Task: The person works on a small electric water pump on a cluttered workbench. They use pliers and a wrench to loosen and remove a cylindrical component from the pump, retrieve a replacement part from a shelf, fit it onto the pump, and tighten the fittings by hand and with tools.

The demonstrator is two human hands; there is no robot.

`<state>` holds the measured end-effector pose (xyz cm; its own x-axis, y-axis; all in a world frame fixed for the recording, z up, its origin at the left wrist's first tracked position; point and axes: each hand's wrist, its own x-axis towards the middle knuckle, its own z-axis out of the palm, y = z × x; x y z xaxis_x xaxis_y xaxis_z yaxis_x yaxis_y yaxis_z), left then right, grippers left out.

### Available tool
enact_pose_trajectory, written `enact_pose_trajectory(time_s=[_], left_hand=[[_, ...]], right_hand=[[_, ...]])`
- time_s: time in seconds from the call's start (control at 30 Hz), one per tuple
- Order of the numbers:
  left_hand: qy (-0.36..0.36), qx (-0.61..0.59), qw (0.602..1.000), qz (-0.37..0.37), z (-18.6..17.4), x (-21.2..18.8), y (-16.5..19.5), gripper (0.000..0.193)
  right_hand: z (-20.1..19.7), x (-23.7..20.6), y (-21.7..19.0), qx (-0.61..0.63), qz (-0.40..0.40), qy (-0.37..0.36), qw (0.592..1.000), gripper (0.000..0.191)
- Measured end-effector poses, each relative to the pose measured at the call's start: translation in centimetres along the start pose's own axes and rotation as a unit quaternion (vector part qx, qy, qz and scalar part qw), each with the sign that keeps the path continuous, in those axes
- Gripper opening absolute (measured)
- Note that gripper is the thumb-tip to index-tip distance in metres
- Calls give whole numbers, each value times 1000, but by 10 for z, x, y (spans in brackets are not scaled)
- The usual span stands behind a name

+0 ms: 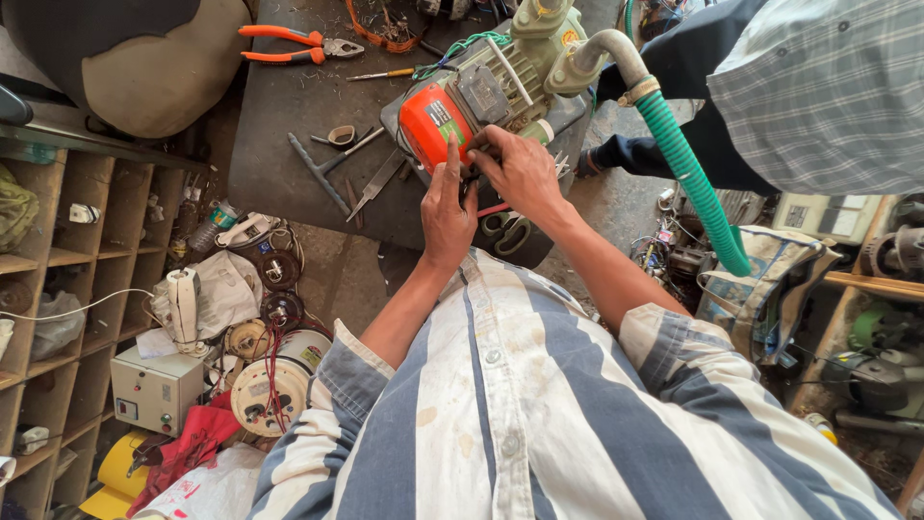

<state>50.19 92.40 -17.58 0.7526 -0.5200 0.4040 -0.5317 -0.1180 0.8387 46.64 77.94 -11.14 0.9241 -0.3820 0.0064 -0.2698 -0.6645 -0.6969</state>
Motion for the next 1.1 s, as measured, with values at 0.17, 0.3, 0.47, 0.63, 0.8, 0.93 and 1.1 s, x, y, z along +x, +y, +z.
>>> enact_pose_trajectory(time_s=[0.17,0.3,0.47,0.63,0.8,0.93,1.1], left_hand=[[1,-6,1000,-25,-2,3,1,87],[2,-18,999,-36,-5,6,4,86],[8,-41,995,-91,-7,14,5,84],[-12,-64,985,-163,-4,22,1,83],[-28,-100,978,-182,-3,26,-2,82],[-40,-121,971,-201,-4,29,-3,81],[-50,-117,972,-198,-8,29,-4,81]], right_hand=[[-4,-14,5,6,-64,36,997,19],[-8,-26,10,-34,-132,45,990,20],[-5,-34,18,-132,-156,22,979,22],[0,-34,23,-182,-173,46,967,25],[3,-32,25,-213,-190,53,957,30],[1,-32,26,-221,-200,49,953,29],[-3,-32,22,-195,-231,73,950,31]])
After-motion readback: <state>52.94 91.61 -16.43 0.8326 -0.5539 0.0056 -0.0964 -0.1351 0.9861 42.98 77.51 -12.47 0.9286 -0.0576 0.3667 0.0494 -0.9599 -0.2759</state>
